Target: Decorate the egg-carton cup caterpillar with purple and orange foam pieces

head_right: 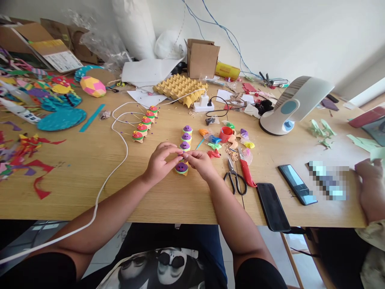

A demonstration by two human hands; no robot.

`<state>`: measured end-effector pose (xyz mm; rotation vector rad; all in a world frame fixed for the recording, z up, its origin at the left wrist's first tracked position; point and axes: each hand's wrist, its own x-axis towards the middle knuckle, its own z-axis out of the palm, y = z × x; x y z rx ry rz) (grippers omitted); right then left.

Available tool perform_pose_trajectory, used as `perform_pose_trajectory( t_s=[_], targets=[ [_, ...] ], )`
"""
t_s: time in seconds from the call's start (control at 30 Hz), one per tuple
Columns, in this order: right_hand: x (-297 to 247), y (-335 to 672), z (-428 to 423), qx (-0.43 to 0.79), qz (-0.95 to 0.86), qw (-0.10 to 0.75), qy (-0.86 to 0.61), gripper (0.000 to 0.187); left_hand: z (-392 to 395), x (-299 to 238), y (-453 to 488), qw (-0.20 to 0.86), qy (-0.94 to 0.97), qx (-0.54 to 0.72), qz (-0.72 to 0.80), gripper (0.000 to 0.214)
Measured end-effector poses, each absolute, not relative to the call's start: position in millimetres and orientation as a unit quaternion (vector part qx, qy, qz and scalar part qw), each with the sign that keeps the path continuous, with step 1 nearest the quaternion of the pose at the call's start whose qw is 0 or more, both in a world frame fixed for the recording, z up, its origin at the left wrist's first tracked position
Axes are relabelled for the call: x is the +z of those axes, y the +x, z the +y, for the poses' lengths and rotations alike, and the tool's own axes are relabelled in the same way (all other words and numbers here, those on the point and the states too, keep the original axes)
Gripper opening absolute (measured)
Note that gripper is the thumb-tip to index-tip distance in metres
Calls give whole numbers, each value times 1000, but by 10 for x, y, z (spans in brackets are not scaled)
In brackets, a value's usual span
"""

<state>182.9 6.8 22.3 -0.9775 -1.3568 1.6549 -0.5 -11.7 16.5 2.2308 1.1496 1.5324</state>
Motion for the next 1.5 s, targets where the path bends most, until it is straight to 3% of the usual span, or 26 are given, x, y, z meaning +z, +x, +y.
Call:
perform_pose_trajectory(
  t_s=[0.33, 0.53, 0.63, 0.77, 1.1, 1.5],
  targets=[
    [238, 1834, 57, 635, -561, 366, -384, 41, -131, 188, -12, 57, 773, 519, 359, 19],
    [241, 1819, 81, 641, -474, 435, -419, 23, -153, 213, -2, 105, 749, 530, 383, 19],
    [268, 1857, 116, 700, -373, 455, -405, 17, -151, 201, 0, 135, 728, 538, 403, 19],
    [299, 1898, 132, 780, -294, 419, -361, 15, -148, 187, -1, 148, 722, 540, 407, 18],
    [279, 1845, 17, 763, -427, 365, -320, 32, -148, 187, -12, 102, 750, 521, 394, 21],
    [298, 1810, 20, 719, -449, 406, -340, 33, -143, 171, 6, 137, 732, 530, 407, 20]
  ],
)
